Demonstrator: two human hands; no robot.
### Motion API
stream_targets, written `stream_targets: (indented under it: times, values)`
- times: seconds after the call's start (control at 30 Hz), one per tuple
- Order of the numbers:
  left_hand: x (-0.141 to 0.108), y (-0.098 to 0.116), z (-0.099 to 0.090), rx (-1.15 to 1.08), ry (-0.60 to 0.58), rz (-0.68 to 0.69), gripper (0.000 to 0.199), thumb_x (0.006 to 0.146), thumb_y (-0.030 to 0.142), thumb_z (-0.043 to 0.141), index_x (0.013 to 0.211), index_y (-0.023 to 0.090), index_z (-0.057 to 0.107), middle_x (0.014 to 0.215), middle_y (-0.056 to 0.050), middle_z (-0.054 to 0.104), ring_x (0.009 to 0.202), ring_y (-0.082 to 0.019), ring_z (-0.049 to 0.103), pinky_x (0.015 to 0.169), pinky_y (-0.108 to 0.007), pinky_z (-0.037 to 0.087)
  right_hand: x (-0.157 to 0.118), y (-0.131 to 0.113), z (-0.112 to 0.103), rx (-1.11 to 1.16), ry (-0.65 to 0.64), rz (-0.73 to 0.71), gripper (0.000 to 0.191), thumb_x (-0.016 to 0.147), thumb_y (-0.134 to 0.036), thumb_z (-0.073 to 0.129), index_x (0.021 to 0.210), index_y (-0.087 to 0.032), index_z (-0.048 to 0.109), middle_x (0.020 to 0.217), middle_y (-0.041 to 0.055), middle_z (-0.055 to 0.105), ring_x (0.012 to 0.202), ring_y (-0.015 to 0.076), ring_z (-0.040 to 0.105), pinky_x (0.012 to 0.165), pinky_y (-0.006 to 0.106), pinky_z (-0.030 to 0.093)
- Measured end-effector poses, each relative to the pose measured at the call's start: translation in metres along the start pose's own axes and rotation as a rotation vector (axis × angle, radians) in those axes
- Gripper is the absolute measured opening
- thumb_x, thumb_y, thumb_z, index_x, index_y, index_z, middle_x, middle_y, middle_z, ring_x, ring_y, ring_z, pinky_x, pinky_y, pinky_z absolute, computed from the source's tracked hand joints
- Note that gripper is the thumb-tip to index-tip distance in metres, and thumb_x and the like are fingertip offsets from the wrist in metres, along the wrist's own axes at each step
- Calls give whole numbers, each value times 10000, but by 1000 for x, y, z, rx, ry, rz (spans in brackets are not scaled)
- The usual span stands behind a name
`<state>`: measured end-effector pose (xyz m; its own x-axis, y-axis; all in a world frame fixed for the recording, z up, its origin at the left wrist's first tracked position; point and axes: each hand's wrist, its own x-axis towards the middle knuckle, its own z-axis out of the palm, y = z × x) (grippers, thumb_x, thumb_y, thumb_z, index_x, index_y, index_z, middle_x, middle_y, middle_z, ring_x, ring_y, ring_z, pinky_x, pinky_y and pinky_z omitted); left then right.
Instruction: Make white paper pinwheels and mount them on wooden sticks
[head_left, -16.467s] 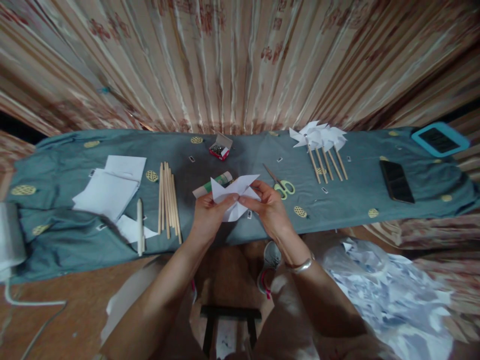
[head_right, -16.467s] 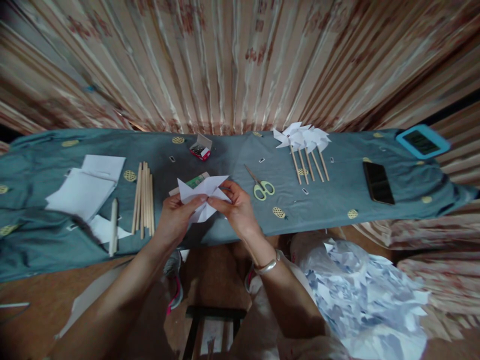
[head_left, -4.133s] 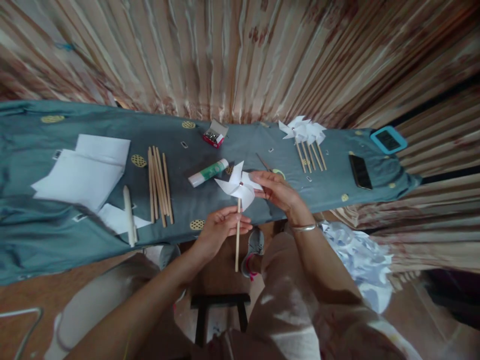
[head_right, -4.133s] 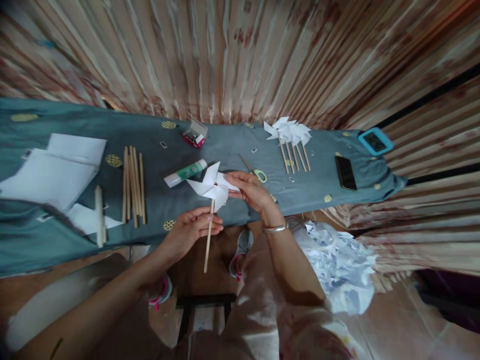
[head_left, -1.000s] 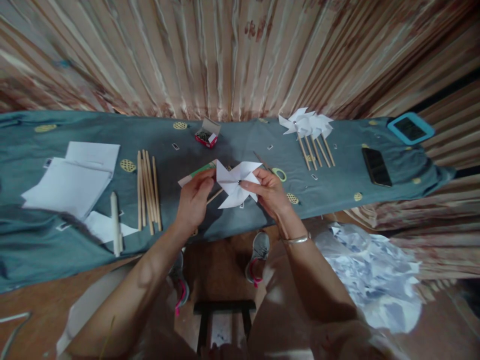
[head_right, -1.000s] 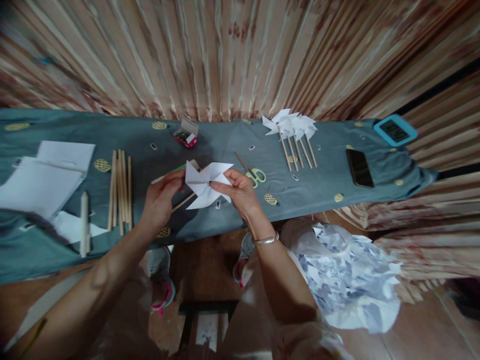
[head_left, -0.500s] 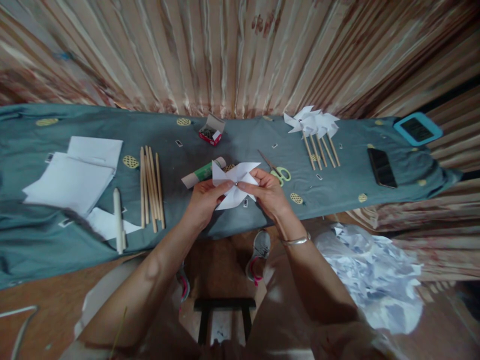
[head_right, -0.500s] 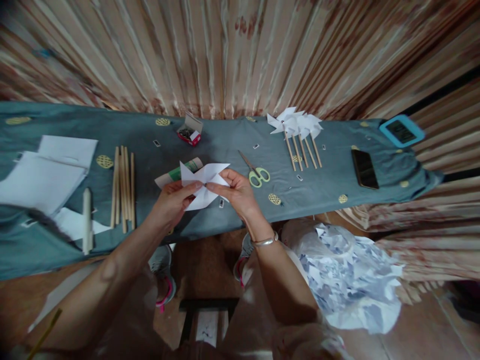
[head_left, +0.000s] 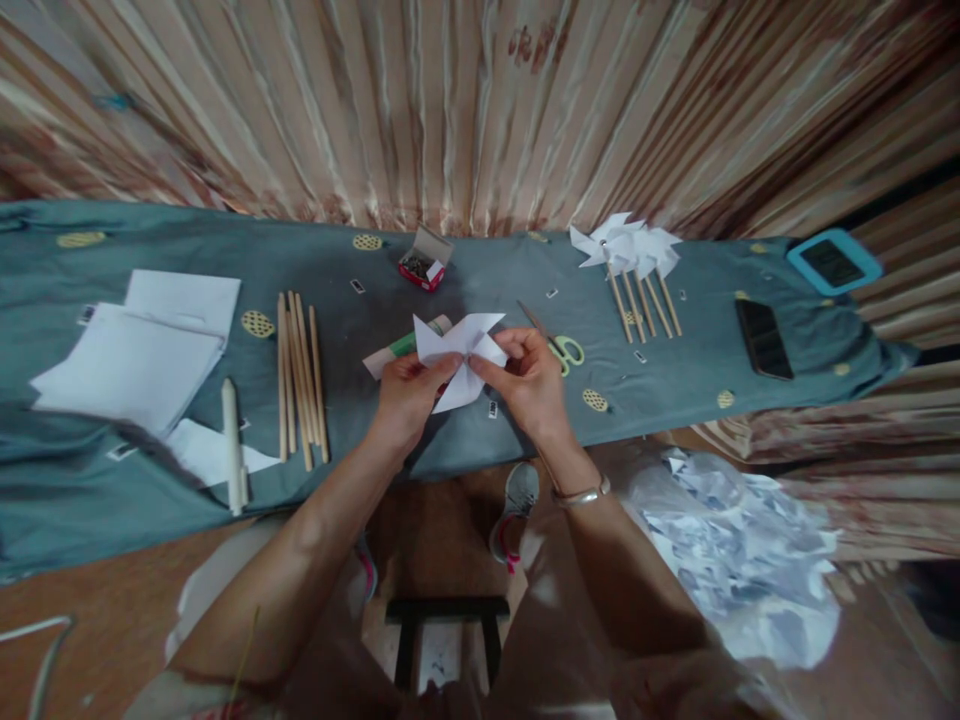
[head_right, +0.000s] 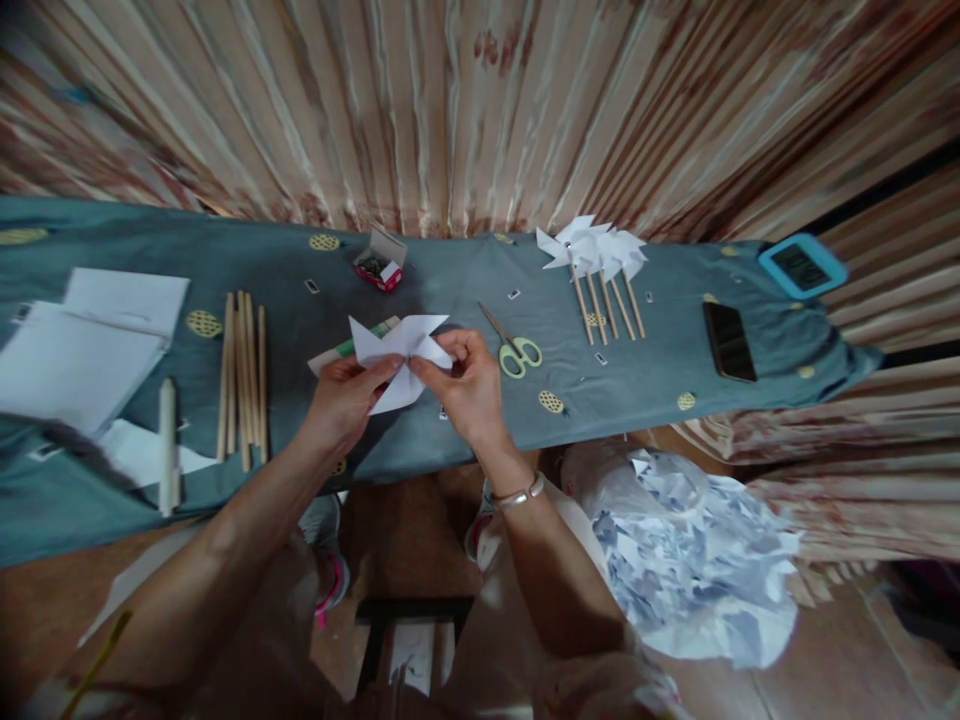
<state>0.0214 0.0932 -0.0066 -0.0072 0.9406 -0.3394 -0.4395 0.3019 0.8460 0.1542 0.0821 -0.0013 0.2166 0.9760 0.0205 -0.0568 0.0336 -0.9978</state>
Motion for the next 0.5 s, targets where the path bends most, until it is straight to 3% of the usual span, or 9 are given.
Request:
stream_targets:
  times: [0.1,0.2,0.3,0.5]
  values:
    - [3,0,2,-11,8,16,272,481,316,843,650,144,718,602,6,673,531,-112,551,540,-243,434,-1,-1,0,-205,36,-149,278,688,-303,807,845,-243,585,1158,46,672,1006,194,648,914,356,509]
    - [5,0,2,8,7,21,240,509,309,824,650,146,719,582,15,656,511,-100,533,527,-236,418,-2,-3,-1,-363,8,-265,145,762,-278,748,829,-242,624,1396,55,556,1262,240,549,1104,435,404]
    - [5,2,1,-4,7,22,246,508,307,825,670,147,731,616,5,683,519,-101,544,526,-233,421,-2,-4,-1,-445,-36,-331,75,815,-267,704,886,-261,679,1473,32,494,1383,239,452,1193,445,303]
    - [4,4,-1,-2,9,25,245,497,300,837,656,143,734,605,2,686,515,-97,542,505,-218,404,-2,-5,2,-469,-92,-324,38,827,-257,699,865,-259,705,1518,14,457,1438,235,390,1211,435,274]
